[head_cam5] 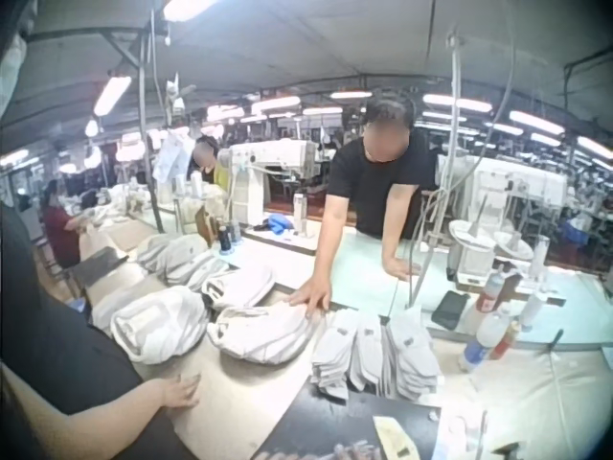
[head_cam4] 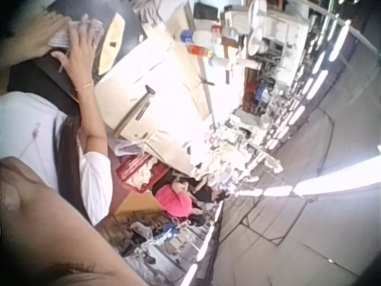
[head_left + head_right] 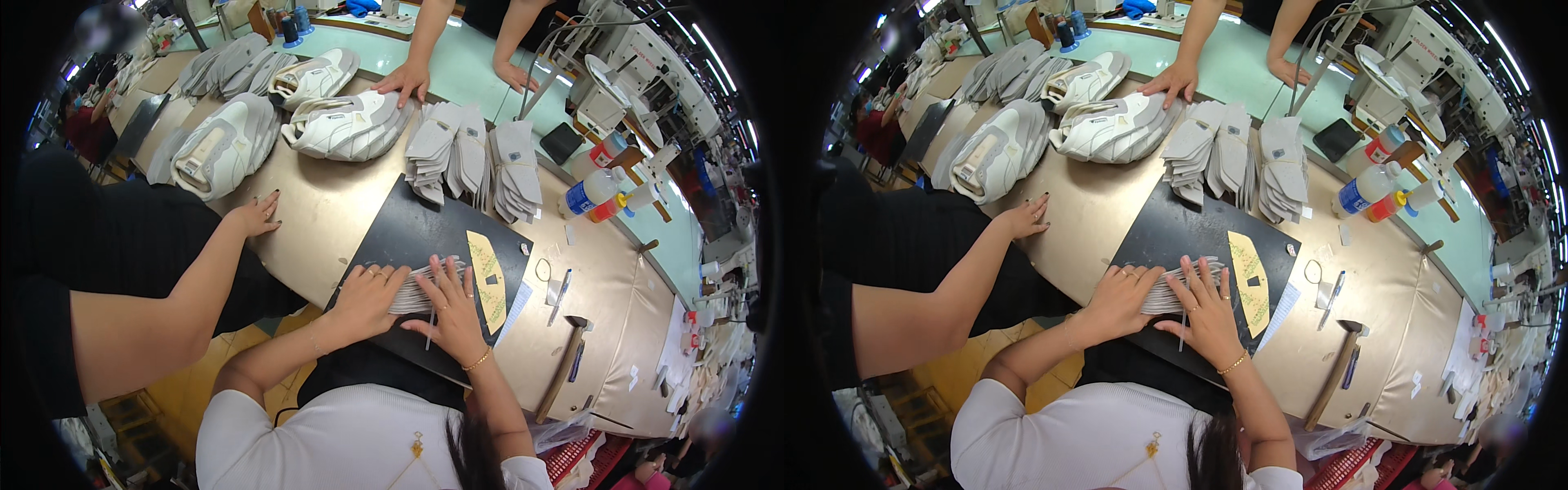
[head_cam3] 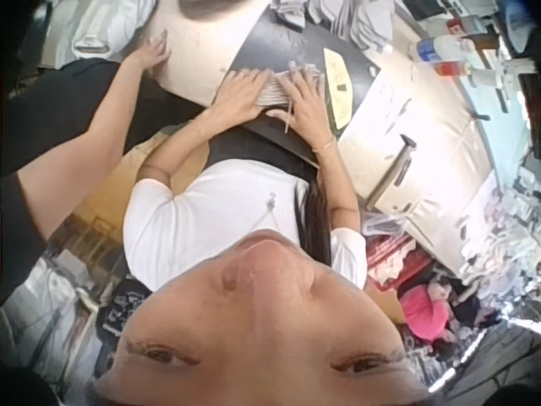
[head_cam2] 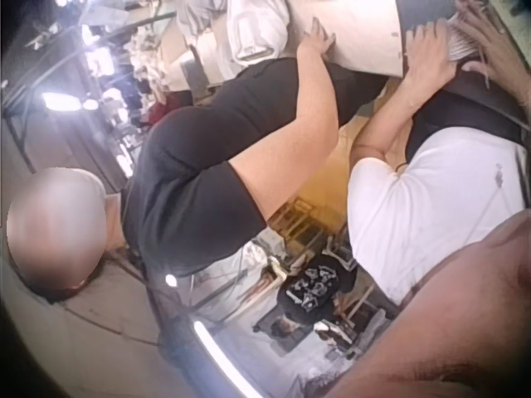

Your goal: The person repeatedly marks small fabric pieces using a template and a white marking tool on a cutting mat. They pick up each piece, align the template, make marks, and place the marked pieces into a growing stack on the table.

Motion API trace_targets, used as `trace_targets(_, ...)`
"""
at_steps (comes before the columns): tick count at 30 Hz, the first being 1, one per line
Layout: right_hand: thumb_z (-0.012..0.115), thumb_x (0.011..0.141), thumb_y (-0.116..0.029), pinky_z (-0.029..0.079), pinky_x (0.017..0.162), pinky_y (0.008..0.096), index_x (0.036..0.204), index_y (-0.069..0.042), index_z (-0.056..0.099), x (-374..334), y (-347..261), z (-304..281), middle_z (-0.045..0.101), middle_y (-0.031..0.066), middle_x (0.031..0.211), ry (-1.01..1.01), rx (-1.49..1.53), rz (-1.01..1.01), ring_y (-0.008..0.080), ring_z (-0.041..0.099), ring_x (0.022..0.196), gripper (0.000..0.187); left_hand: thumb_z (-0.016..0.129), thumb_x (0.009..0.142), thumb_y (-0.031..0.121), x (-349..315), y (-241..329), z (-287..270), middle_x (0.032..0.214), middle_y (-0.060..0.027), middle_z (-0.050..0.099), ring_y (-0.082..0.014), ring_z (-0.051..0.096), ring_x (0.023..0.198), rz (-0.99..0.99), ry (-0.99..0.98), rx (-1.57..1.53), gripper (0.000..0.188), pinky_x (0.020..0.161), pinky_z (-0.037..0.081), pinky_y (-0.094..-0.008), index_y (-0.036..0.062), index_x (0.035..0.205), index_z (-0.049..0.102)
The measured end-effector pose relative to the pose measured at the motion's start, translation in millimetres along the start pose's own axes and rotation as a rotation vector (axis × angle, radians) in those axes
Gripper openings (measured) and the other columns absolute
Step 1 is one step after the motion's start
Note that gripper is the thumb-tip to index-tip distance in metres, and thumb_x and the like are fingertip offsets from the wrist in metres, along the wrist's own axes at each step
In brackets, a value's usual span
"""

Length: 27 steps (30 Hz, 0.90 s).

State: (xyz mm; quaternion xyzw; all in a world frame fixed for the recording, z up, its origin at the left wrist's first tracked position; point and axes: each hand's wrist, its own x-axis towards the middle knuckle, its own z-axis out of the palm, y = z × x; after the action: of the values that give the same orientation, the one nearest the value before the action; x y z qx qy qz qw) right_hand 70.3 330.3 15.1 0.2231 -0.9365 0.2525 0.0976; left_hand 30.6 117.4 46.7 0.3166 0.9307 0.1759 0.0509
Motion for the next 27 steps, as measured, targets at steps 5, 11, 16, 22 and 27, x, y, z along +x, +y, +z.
trace_targets(5, 0.080, 0.083, -0.036, 0.019, 0.121, 0.0588, 0.143, -0.016, 0.052, -9.3, 8.7, -21.6, 0.039, 0.0130, 0.160, 0.274, 0.129, 0.153, 0.0380, 0.031, 0.151, 0.070, 0.087, 0.072, 0.032, -6.0, 1.7, -0.9, 0.115, -0.0165, 0.063, -0.0340, 0.061, 0.107, -0.011, 0.012, 0.044, 0.079, 0.088, 0.046, -0.0436, 0.0018, 0.134, 0.050)
trace_targets(11, 0.069, 0.092, -0.013, 0.020, 0.121, 0.0566, 0.133, -0.017, 0.060, -35.8, 31.6, -27.1, 0.043, 0.0057, 0.159, 0.189, -0.148, 0.320, 0.0331, 0.029, 0.153, 0.043, 0.090, 0.068, 0.030, -0.8, 3.7, -0.1, 0.125, -0.0221, 0.060, -0.0381, 0.058, 0.114, 0.040, 0.055, 0.011, 0.080, 0.096, 0.045, -0.0473, -0.0001, 0.131, 0.051)
trace_targets(16, 0.060, 0.094, -0.006, 0.019, 0.119, 0.0638, 0.134, -0.020, 0.060, -43.1, 53.1, -23.7, 0.040, 0.0037, 0.161, 0.117, -0.277, 0.424, 0.0302, 0.027, 0.153, 0.043, 0.092, 0.067, 0.026, 7.1, -2.1, 3.5, 0.126, -0.0214, 0.060, -0.0387, 0.056, 0.116, 0.069, 0.047, -0.020, 0.079, 0.097, 0.045, -0.0463, -0.0008, 0.129, 0.052)
trace_targets(22, 0.059, 0.094, -0.007, 0.019, 0.118, 0.0676, 0.139, -0.024, 0.057, -40.6, 66.3, -17.9, 0.038, 0.0042, 0.161, 0.126, -0.286, 0.454, 0.0312, 0.027, 0.153, 0.048, 0.093, 0.067, 0.021, 4.0, 1.9, -1.5, 0.116, -0.0198, 0.065, -0.0381, 0.062, 0.108, -0.176, -0.034, -0.207, 0.075, 0.094, 0.049, -0.0424, -0.0019, 0.126, 0.053)
trace_targets(27, 0.061, 0.095, -0.013, 0.021, 0.118, 0.0650, 0.142, -0.025, 0.055, -43.4, 81.3, -29.0, 0.040, 0.0061, 0.159, 0.207, -0.254, 0.583, 0.0326, 0.029, 0.151, 0.048, 0.093, 0.070, 0.022, -5.4, -17.8, -0.7, 0.111, -0.0176, 0.068, -0.0288, 0.069, 0.098, -0.301, 0.066, -0.649, 0.071, 0.086, 0.056, -0.0389, -0.0034, 0.125, 0.055)
